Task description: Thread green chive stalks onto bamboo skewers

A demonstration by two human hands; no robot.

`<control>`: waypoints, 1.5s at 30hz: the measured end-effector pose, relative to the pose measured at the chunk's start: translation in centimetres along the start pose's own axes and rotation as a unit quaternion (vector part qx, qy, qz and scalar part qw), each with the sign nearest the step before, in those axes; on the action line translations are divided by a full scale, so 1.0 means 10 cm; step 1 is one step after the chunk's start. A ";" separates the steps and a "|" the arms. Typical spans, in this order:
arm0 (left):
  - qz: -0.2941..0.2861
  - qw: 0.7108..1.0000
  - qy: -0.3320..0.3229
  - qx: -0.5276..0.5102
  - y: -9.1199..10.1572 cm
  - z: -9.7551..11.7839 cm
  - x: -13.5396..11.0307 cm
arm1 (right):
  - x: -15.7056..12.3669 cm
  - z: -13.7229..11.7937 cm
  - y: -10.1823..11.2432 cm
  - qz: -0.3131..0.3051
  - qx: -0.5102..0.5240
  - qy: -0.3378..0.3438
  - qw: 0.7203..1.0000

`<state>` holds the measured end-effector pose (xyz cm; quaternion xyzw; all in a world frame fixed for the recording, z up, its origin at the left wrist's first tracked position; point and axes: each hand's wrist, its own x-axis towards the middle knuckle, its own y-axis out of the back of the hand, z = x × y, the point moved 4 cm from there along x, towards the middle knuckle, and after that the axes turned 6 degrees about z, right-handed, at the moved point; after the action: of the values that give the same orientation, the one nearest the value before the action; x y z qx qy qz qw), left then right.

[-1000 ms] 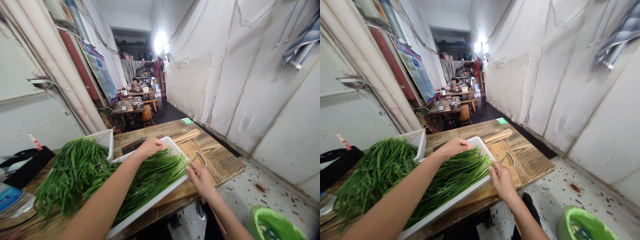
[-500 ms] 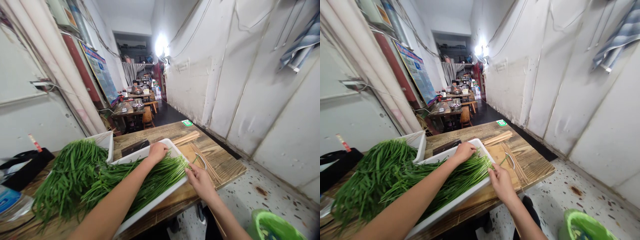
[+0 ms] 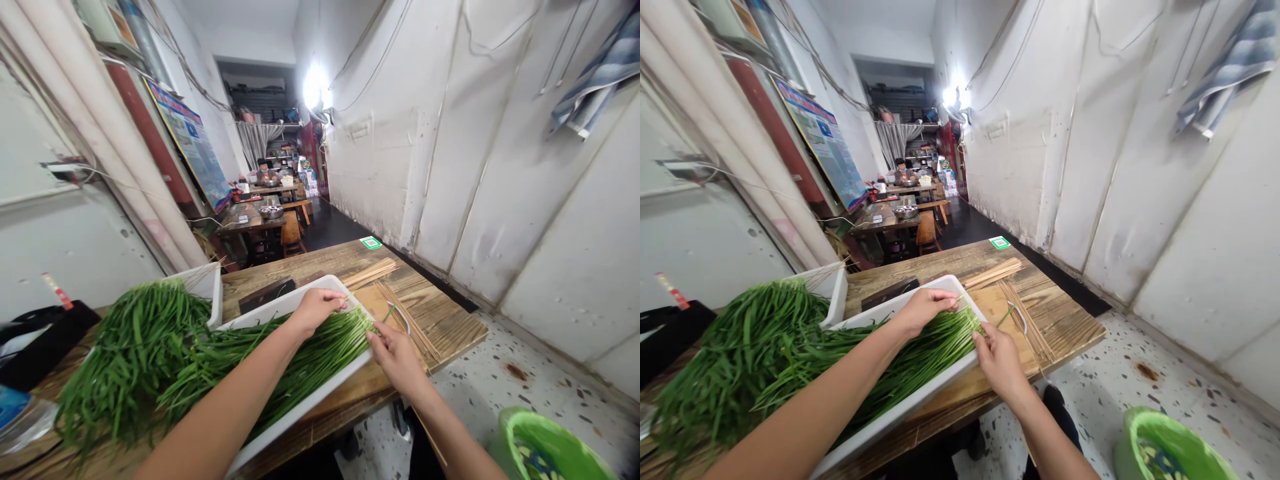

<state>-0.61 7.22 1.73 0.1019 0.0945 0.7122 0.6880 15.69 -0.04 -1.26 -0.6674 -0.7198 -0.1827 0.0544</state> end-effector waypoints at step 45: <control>0.008 0.998 0.027 -0.054 0.02 -0.05 -0.02 | 0.01 -0.04 0.00 -0.003 0.009 -0.007 1.000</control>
<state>-0.91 7.07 1.32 0.0462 0.0742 0.7244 0.6838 15.57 -0.13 -0.85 -0.6663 -0.7235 -0.1720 0.0551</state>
